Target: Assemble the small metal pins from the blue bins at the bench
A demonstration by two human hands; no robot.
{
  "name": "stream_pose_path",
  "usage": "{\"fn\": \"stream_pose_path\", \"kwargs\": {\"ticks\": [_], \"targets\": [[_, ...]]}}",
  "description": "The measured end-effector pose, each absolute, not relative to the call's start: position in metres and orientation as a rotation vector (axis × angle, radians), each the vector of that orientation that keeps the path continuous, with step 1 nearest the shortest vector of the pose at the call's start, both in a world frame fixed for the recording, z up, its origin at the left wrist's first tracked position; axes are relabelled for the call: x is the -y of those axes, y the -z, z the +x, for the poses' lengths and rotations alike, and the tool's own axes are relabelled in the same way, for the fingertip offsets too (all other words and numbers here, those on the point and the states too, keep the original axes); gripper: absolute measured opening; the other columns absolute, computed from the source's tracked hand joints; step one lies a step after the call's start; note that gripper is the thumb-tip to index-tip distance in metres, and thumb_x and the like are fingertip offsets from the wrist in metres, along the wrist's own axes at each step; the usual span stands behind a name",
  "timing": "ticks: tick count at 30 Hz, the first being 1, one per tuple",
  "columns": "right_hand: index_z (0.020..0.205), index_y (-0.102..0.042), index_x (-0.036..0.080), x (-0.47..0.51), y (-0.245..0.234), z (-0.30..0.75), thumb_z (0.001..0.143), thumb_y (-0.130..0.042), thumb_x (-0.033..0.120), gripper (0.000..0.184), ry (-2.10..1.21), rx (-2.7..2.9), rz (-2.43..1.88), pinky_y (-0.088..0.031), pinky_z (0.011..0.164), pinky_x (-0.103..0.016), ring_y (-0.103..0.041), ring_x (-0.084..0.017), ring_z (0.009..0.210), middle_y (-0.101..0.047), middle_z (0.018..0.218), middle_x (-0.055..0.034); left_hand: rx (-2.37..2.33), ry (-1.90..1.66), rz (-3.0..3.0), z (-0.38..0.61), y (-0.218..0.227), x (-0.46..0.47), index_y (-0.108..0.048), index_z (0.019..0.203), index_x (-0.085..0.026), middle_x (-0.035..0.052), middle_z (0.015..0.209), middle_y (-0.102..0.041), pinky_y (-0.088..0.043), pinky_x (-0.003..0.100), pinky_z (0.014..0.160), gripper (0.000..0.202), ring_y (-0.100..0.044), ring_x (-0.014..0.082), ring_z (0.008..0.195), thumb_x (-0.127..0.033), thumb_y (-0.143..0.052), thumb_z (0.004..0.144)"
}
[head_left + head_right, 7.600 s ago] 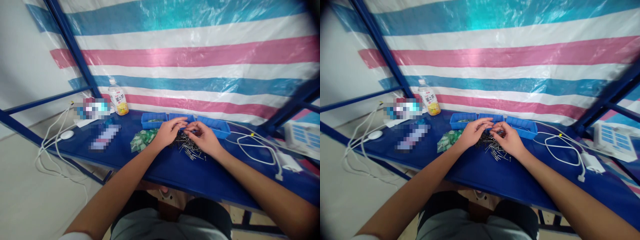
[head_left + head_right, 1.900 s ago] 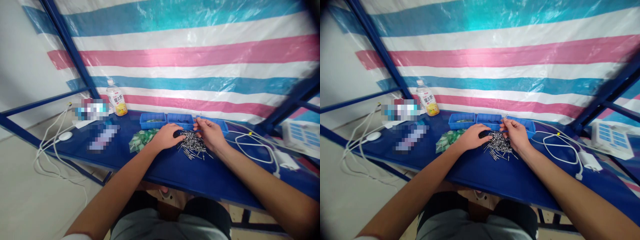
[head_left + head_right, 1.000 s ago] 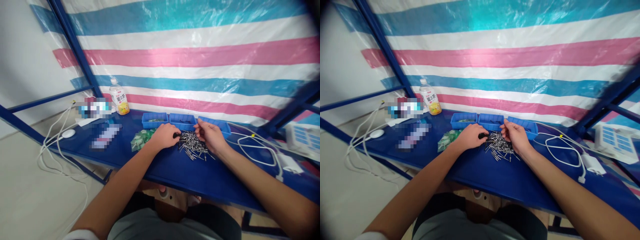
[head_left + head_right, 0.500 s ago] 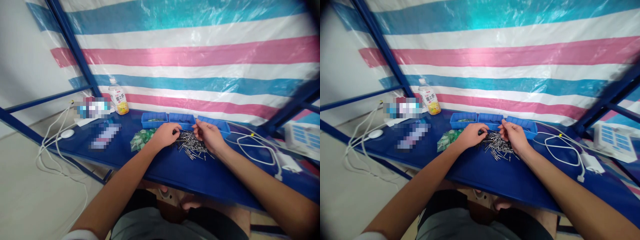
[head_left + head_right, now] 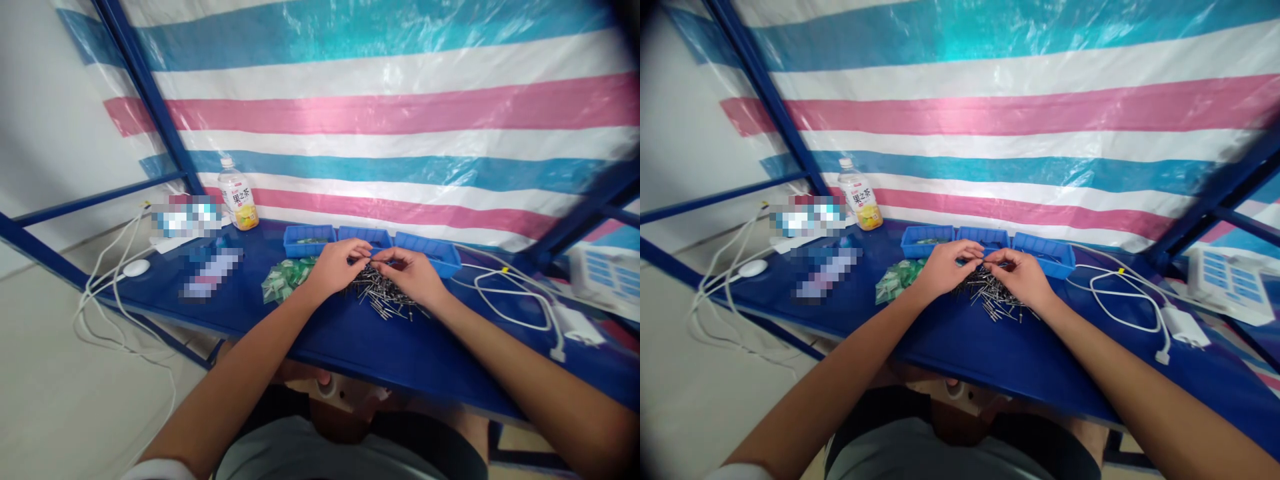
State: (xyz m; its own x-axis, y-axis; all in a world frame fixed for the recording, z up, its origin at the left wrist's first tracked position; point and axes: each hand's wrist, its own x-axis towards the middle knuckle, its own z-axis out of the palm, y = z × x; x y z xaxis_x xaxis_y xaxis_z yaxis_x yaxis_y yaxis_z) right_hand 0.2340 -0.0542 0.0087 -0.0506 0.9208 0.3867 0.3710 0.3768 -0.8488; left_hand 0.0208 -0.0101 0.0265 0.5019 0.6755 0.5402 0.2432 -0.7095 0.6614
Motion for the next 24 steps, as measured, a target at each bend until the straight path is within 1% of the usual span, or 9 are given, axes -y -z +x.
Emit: {"fn": "stream_pose_path", "kwargs": {"ticks": [5,8,10,11,14,16,19,21,24], "targets": [[0.096,-0.08,0.023,0.0527,-0.0065,0.2338,0.085,-0.083,0.045,0.025,-0.659,1.623,-1.19,-0.06,0.084,-0.043,-0.075,-0.025,0.089,-0.082,0.099,-0.0071,-0.722,-1.099,2.215,0.0211,-0.0261,0.0105,-0.074,0.115,-0.022,0.0042,0.112,-0.083,-0.066,0.039,0.1,0.029,-0.08,0.0198,0.103,-0.008,-0.068,0.091],[0.114,-0.076,0.024,0.0534,-0.0064,0.233,0.088,-0.081,0.041,0.032,-0.68,1.615,-1.131,-0.06,0.081,-0.04,-0.075,-0.024,0.089,-0.081,0.098,-0.0062,-0.726,-1.132,2.205,0.0218,-0.026,0.0119,-0.073,0.121,-0.023,0.0054,0.121,-0.081,-0.066,0.039,0.098,0.029,-0.08,0.0203,0.105,-0.013,-0.069,0.094],[0.129,-0.072,0.025,0.0548,-0.0084,0.2336,0.092,-0.076,0.038,0.04,-0.652,1.628,-1.12,-0.059,0.077,-0.037,-0.073,-0.022,0.086,-0.08,0.096,-0.0047,-0.738,-1.173,2.207,0.0224,-0.0263,0.0129,-0.071,0.125,-0.023,0.0076,0.126,-0.078,-0.067,0.037,0.094,0.028,-0.079,0.0205,0.104,-0.02,-0.069,0.097],[0.133,-0.072,0.025,0.0555,-0.0097,0.2343,0.094,-0.073,0.037,0.041,-0.619,1.639,-1.135,-0.059,0.076,-0.037,-0.072,-0.022,0.085,-0.08,0.097,-0.0044,-0.745,-1.192,2.22,0.0226,-0.0265,0.0132,-0.071,0.126,-0.022,0.0084,0.126,-0.078,-0.067,0.036,0.091,0.027,-0.079,0.0203,0.103,-0.023,-0.068,0.099],[0.124,-0.079,0.028,0.0564,-0.0124,0.2367,0.097,-0.068,0.037,0.031,-0.513,1.654,-1.212,-0.059,0.077,-0.038,-0.073,-0.023,0.085,-0.081,0.104,-0.0049,-0.784,-1.205,2.301,0.0221,-0.0268,0.0133,-0.073,0.124,-0.021,0.0084,0.119,-0.08,-0.065,0.036,0.09,0.024,-0.078,0.0201,0.101,-0.028,-0.065,0.102],[0.117,-0.081,0.028,0.0557,-0.0121,0.2382,0.096,-0.07,0.039,0.026,-0.48,1.649,-1.229,-0.059,0.079,-0.039,-0.074,-0.024,0.088,-0.082,0.106,-0.0054,-0.82,-1.159,2.353,0.021,-0.0267,0.0135,-0.075,0.124,-0.022,0.0072,0.113,-0.082,-0.064,0.038,0.092,0.025,-0.078,0.0207,0.098,-0.03,-0.063,0.103],[0.113,-0.081,0.027,0.0543,-0.0098,0.2396,0.095,-0.074,0.043,0.025,-0.47,1.643,-1.217,-0.06,0.08,-0.041,-0.076,-0.026,0.093,-0.083,0.107,-0.0064,-0.846,-1.034,2.383,0.0195,-0.0264,0.0151,-0.074,0.132,-0.023,0.0058,0.104,-0.083,-0.064,0.039,0.089,0.032,-0.079,0.0218,0.091,-0.033,-0.059,0.105],[0.109,-0.082,0.027,0.0539,-0.0087,0.2403,0.094,-0.075,0.046,0.025,-0.449,1.643,-1.22,-0.059,0.08,-0.041,-0.076,-0.026,0.092,-0.083,0.107,-0.0066,-0.833,-0.977,2.389,0.0191,-0.0263,0.0165,-0.071,0.139,-0.023,0.006,0.106,-0.084,-0.064,0.039,0.09,0.037,-0.079,0.0222,0.093,-0.03,-0.055,0.106],[0.102,-0.083,0.028,0.0538,-0.0087,0.2409,0.092,-0.078,0.049,0.024,-0.404,1.65,-1.209,-0.059,0.078,-0.04,-0.074,-0.026,0.092,-0.082,0.103,-0.0064,-0.783,-0.959,2.393,0.02,-0.0264,0.0179,-0.07,0.142,-0.024,0.0072,0.123,-0.081,-0.063,0.04,0.099,0.04,-0.079,0.0224,0.106,-0.025,-0.051,0.107]]}}
